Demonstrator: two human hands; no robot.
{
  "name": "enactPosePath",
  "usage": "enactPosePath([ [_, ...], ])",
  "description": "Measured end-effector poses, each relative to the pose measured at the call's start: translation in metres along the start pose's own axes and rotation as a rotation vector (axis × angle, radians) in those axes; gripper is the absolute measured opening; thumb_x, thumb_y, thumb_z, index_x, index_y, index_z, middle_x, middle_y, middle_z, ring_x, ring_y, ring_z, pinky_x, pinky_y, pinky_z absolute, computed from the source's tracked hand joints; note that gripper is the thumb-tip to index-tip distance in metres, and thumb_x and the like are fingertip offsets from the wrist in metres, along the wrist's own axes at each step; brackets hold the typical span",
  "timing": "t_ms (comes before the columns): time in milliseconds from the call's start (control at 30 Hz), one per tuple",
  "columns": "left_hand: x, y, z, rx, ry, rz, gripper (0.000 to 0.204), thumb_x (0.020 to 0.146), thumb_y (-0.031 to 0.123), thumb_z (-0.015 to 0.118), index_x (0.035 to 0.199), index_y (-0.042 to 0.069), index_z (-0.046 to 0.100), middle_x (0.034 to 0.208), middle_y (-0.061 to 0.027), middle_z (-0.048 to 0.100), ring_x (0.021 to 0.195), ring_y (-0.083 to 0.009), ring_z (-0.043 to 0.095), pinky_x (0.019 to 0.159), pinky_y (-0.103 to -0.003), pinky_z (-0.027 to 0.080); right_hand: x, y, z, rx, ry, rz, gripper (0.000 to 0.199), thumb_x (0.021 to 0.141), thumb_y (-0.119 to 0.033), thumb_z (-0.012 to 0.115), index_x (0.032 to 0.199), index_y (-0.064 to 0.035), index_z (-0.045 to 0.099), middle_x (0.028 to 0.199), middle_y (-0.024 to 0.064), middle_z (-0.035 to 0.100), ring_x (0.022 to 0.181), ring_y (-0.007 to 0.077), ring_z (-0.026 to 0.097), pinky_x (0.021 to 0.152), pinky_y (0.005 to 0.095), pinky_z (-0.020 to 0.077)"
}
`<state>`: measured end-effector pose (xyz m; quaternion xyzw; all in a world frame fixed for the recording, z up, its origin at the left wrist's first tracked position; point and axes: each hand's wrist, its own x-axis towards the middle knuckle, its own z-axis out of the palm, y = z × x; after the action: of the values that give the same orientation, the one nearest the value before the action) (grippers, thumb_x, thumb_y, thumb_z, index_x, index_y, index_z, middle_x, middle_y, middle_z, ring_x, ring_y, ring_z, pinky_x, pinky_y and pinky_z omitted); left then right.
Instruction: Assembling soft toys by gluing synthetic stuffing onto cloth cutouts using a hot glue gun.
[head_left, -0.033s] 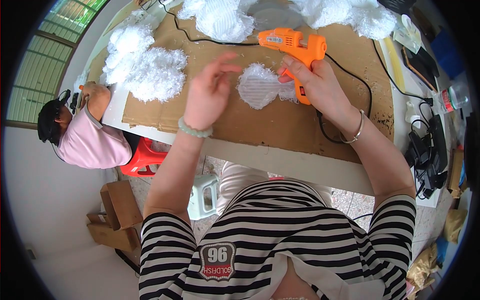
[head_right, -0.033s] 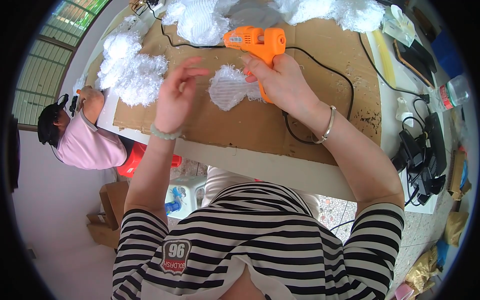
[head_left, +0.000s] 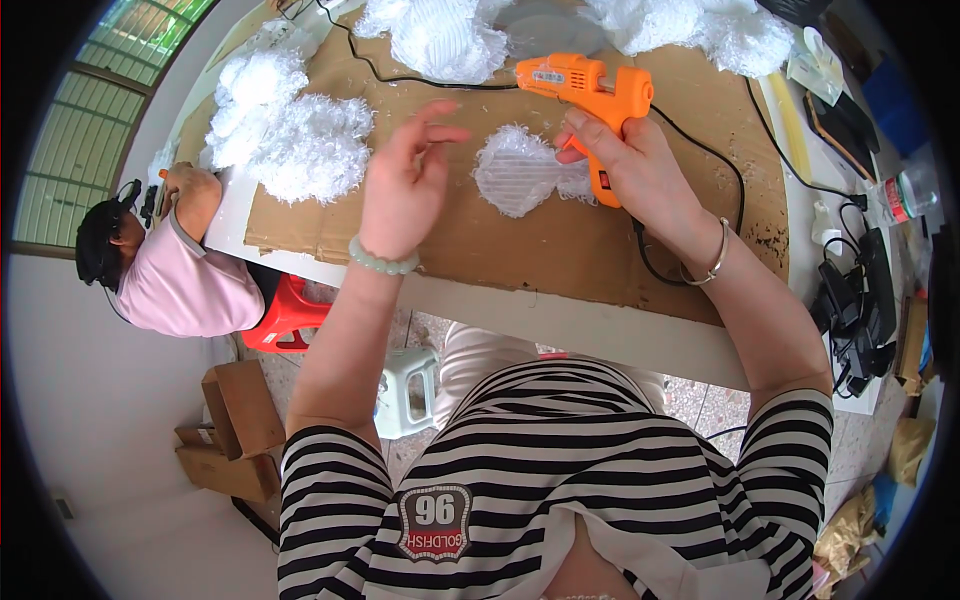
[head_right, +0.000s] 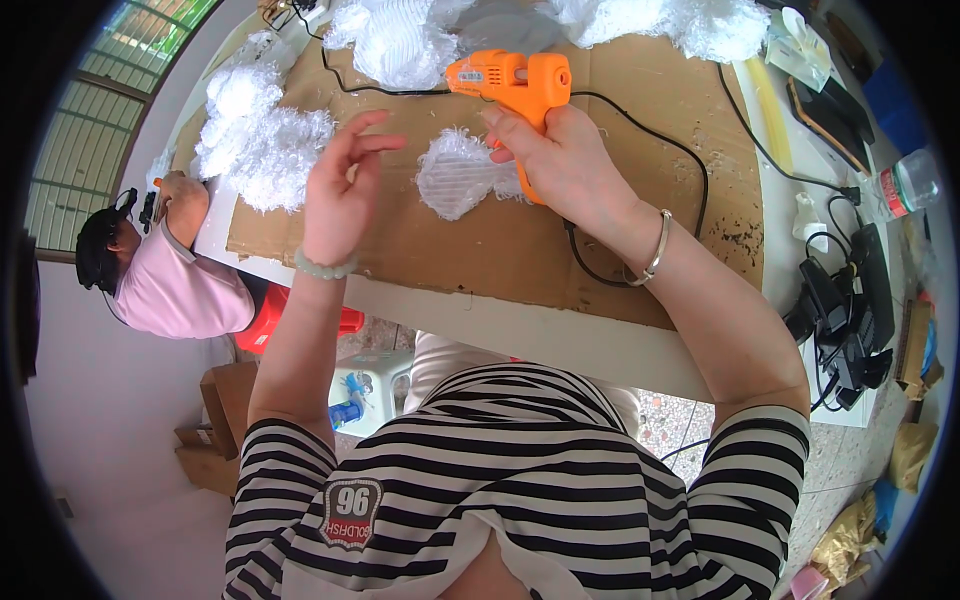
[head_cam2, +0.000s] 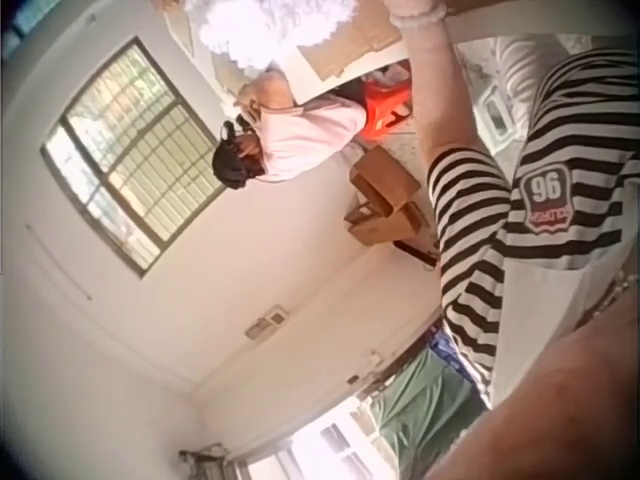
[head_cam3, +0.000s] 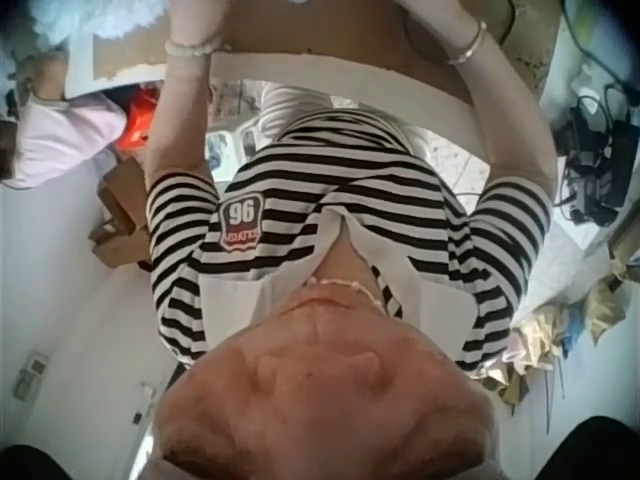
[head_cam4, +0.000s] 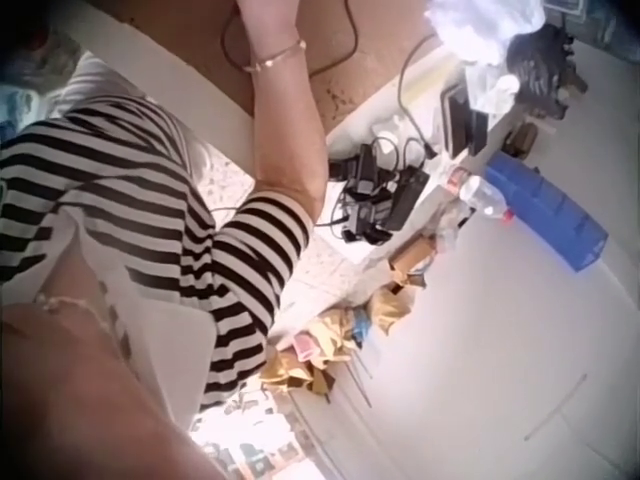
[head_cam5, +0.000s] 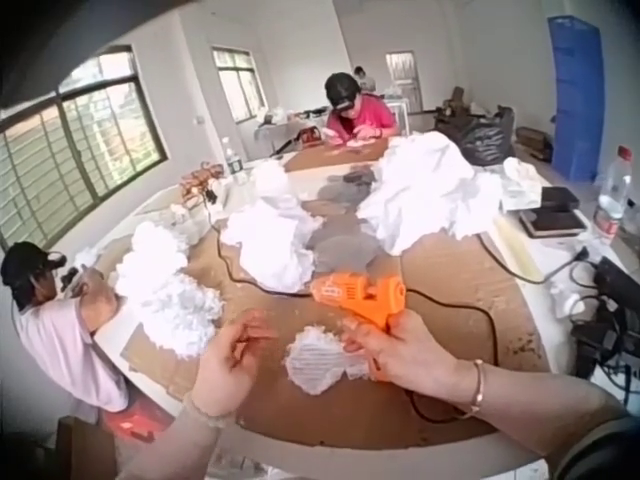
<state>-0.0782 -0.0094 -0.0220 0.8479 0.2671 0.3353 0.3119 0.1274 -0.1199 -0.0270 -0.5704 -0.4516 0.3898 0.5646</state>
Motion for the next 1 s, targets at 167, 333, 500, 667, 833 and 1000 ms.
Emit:
enactPosePath([
  [167, -0.031, 0.005, 0.01, 0.277, 0.009, 0.13, 0.045, 0.075, -0.009, 0.048, 0.118, 0.005, 0.052, 0.091, -0.0135, 0.067, 0.078, -0.0312, 0.062, 0.072, -0.037, 0.049, 0.003, 0.003, -0.001, -0.036, -0.018, 0.006, 0.033, 0.094, -0.032, 0.052, 0.099, -0.0005, 0.058, 0.089, 0.0029, 0.061, 0.084, 0.0093, 0.057, 0.075, 0.0243, 0.0454],
  [333, -0.042, 0.022, 0.022, 0.043, 0.033, -0.108, 0.044, 0.08, -0.007, 0.049, 0.123, 0.005, 0.049, 0.095, -0.0129, 0.067, 0.076, -0.0185, 0.061, 0.07, -0.028, 0.047, 0.003, 0.007, 0.0, 0.016, -0.009, 0.024, 0.034, 0.094, -0.033, 0.051, 0.099, 0.0003, 0.057, 0.091, 0.0029, 0.061, 0.085, 0.0101, 0.057, 0.076, 0.0252, 0.0457],
  [500, -0.036, 0.016, 0.025, -0.148, 0.088, -0.199, 0.043, 0.084, -0.005, 0.052, 0.125, 0.006, 0.049, 0.095, -0.0075, 0.067, 0.079, -0.0086, 0.057, 0.071, -0.022, 0.044, 0.003, 0.008, 0.0, -0.016, -0.026, -0.024, 0.035, 0.094, -0.033, 0.051, 0.1, 0.0009, 0.058, 0.09, 0.0032, 0.061, 0.085, 0.0105, 0.057, 0.076, 0.0258, 0.0458],
  [667, -0.022, 0.012, 0.016, 0.325, 0.095, 0.021, 0.047, 0.075, 0.002, 0.064, 0.12, 0.007, 0.051, 0.076, -0.0081, 0.065, 0.064, -0.0216, 0.061, 0.062, -0.032, 0.049, 0.003, 0.008, -0.002, -0.049, -0.01, 0.023, 0.038, 0.093, -0.034, 0.053, 0.1, 0.0023, 0.061, 0.089, 0.0049, 0.063, 0.082, 0.0104, 0.057, 0.074, 0.0255, 0.0458],
  [833, -0.016, 0.006, 0.026, 0.322, 0.05, -0.042, 0.048, 0.072, 0.003, 0.065, 0.118, 0.007, 0.051, 0.072, -0.0075, 0.064, 0.064, -0.0231, 0.061, 0.06, -0.034, 0.049, 0.002, 0.005, -0.001, -0.067, -0.026, 0.011, 0.039, 0.092, -0.035, 0.054, 0.099, 0.0027, 0.061, 0.088, 0.0048, 0.063, 0.08, 0.0106, 0.058, 0.071, 0.0257, 0.0458],
  [1000, -0.011, 0.002, 0.028, 0.188, 0.027, -0.189, 0.046, 0.073, 0.0, 0.062, 0.117, 0.006, 0.051, 0.07, -0.0061, 0.062, 0.061, -0.0184, 0.059, 0.059, -0.03, 0.048, 0.002, 0.003, -0.002, -0.126, -0.061, 0.021, 0.038, 0.092, -0.034, 0.054, 0.099, 0.0026, 0.061, 0.085, 0.005, 0.063, 0.079, 0.0108, 0.058, 0.069, 0.0262, 0.0458],
])
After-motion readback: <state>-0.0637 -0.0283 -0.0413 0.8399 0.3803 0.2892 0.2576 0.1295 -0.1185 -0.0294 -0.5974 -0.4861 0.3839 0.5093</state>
